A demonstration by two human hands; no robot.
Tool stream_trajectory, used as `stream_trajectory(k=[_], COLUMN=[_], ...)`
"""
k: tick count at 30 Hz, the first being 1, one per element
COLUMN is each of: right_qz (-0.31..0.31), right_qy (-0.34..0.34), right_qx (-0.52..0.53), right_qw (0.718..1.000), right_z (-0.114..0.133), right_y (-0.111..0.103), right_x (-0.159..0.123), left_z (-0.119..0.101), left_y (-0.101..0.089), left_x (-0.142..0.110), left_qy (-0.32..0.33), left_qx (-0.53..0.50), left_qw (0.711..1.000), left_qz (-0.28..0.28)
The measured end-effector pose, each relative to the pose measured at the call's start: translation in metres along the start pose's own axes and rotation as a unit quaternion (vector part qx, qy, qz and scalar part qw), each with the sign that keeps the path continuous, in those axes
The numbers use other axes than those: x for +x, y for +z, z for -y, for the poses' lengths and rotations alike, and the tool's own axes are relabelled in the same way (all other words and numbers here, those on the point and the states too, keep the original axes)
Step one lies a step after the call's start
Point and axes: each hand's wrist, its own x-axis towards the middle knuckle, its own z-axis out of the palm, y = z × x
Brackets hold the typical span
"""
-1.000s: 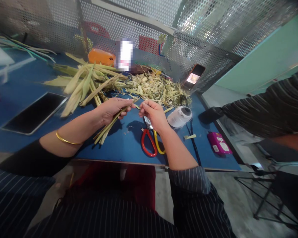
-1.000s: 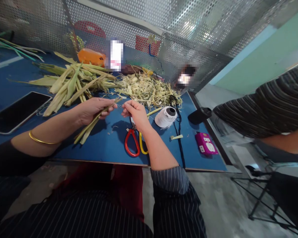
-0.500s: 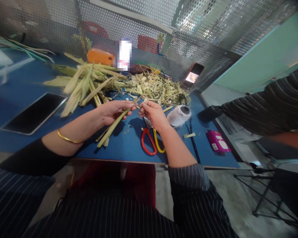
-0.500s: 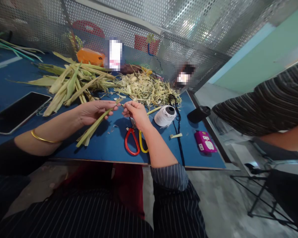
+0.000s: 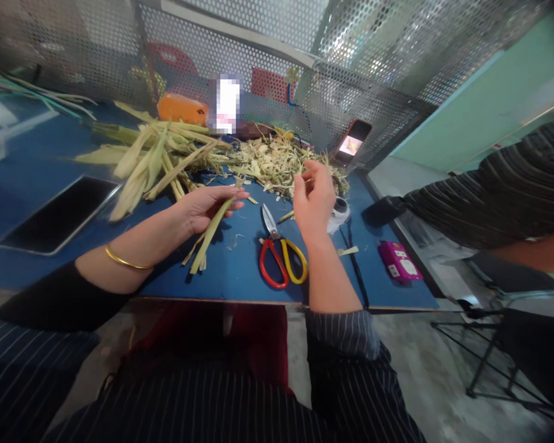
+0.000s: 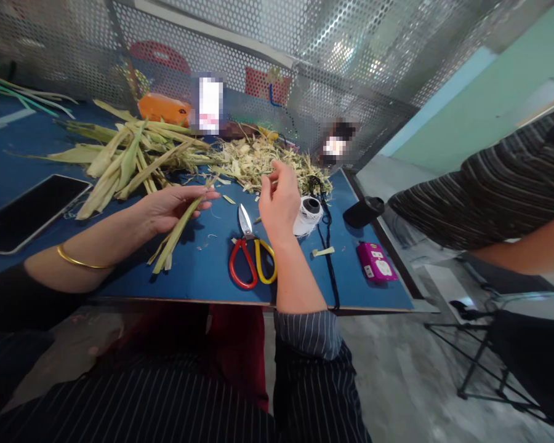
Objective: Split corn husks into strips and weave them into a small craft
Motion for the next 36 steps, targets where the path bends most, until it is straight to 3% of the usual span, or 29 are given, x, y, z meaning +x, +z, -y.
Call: stream_trajectory(k=[2, 4, 6, 9, 12, 18, 25, 29, 32, 34, 36], right_qz=[0.096, 0.228, 0.295, 0.319, 0.321, 0.323, 0.322, 0.324, 0.271, 0.218, 0.163], right_qy=[-0.038, -0.055, -0.047, -0.038, -0.046, -0.037, 0.004, 0.064, 0.167, 0.245, 0.281], right_qx=[-0.094, -0.184, -0.254, -0.315, -0.305, -0.255, -0.290, -0.191, -0.015, 0.154, 0.307], right_qw=[0.990, 0.955, 0.920, 0.893, 0.895, 0.911, 0.901, 0.924, 0.948, 0.932, 0.894], right_z=[0.008, 0.014, 0.017, 0.015, 0.011, 0.013, 0.021, 0.010, -0.003, -0.008, -0.007], right_y=[-0.016, -0.030, -0.040, -0.048, -0.052, -0.051, -0.040, -0.042, -0.045, -0.044, -0.040], right_x=[-0.010, -0.027, -0.049, -0.078, -0.095, -0.101, -0.100, -0.090, -0.090, -0.096, -0.105], left_z=[0.000, -0.001, -0.002, -0.003, -0.004, -0.005, -0.005, -0.005, -0.005, -0.006, -0.006], left_y=[0.000, -0.001, -0.002, -0.002, 0.000, 0.001, 0.000, 0.002, 0.005, 0.007, 0.009], left_x=[0.000, 0.001, 0.001, -0.001, -0.005, -0.007, -0.007, -0.006, -0.008, -0.011, -0.013], left_qy=[0.004, 0.010, 0.015, 0.016, 0.018, 0.036, 0.032, 0.024, 0.018, 0.016, 0.013], left_qx=[-0.007, -0.013, -0.021, -0.032, -0.034, -0.022, -0.025, -0.029, -0.033, -0.034, -0.030], left_qw=[1.000, 1.000, 1.000, 0.999, 0.999, 0.999, 0.999, 0.999, 0.999, 0.999, 0.999], left_qz=[-0.011, -0.013, -0.009, 0.001, 0.010, 0.025, 0.017, -0.003, -0.002, 0.002, 0.006])
